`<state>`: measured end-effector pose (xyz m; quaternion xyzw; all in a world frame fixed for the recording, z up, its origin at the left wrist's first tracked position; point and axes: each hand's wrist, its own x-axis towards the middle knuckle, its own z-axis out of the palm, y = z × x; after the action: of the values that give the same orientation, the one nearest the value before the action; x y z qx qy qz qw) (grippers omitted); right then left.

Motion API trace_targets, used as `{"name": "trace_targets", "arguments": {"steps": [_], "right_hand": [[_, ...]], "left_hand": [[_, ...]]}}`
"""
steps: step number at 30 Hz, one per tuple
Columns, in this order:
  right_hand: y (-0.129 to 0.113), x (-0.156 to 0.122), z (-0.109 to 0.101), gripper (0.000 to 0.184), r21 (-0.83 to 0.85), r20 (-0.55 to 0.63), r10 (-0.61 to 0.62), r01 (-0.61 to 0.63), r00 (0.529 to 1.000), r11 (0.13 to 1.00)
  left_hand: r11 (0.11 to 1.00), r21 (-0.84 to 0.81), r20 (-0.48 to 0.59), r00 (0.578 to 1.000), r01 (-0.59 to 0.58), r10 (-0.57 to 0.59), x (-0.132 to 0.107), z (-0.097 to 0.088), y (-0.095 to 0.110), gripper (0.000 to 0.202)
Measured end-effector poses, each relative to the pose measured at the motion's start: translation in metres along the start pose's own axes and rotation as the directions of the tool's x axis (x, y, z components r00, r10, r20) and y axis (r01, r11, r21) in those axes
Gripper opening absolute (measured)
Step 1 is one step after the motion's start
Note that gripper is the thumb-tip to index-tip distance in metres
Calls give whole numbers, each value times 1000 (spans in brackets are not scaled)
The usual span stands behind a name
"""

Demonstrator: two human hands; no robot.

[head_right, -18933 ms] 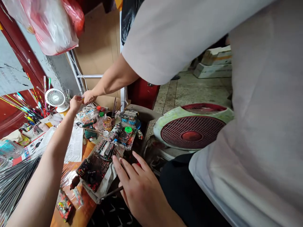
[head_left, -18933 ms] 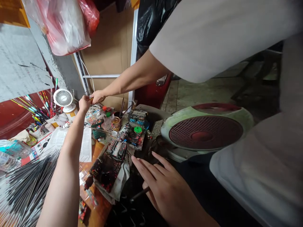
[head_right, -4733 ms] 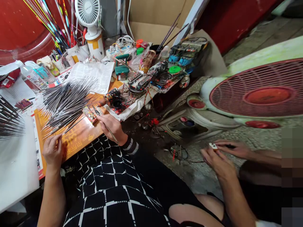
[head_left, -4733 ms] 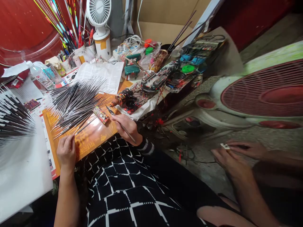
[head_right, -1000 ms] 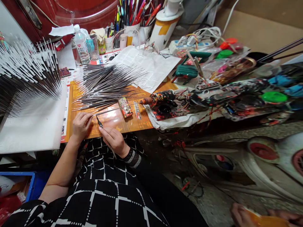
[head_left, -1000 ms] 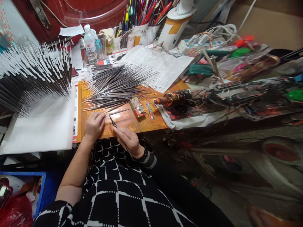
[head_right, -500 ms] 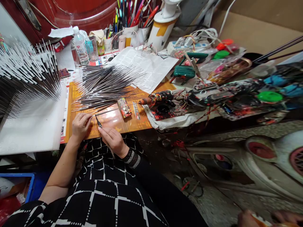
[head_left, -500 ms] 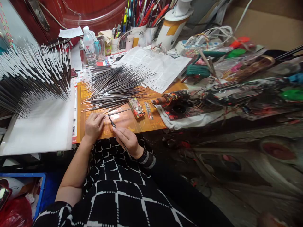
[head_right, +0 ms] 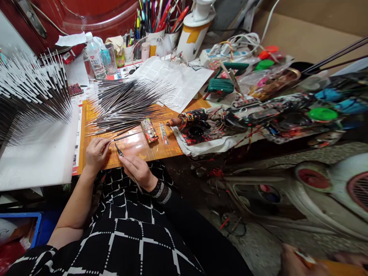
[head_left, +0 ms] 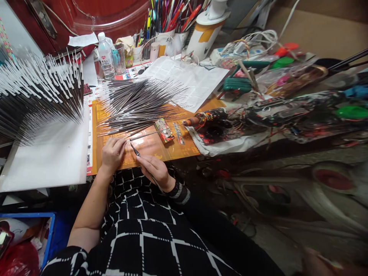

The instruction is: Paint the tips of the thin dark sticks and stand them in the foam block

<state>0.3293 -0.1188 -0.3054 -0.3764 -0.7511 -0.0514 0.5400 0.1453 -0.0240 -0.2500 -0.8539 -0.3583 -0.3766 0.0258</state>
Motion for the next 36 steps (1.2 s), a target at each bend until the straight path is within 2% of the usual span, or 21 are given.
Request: {"name": "trace_targets", "arguments": {"steps": [5, 11, 16, 24, 36], "right_hand": [[16, -2, -24, 60, -34, -91, -76, 73, 993, 997], [38, -13, -52, 56, -150, -175, 18, -45, 984, 988], [42, -17, -50, 56, -187, -205, 48, -87, 978, 979], [41, -15, -46, 55, -251, -184, 81, -126, 980, 960], [39, -13, -47, 50, -273, -155, 118, -157, 981, 949]], "left_hand": [[1000, -9, 8, 1000, 10, -10, 1, -1, -1, 19], [1000, 5, 16, 1000, 3, -3, 4, -4, -3, 16], [999, 26, 2, 999, -39, 39, 9, -6, -3, 15], [997, 42, -13, 997, -72, 73, 12, -5, -4, 15], [996, 63, -2, 998, -65, 65, 11, -5, -4, 13]]}}
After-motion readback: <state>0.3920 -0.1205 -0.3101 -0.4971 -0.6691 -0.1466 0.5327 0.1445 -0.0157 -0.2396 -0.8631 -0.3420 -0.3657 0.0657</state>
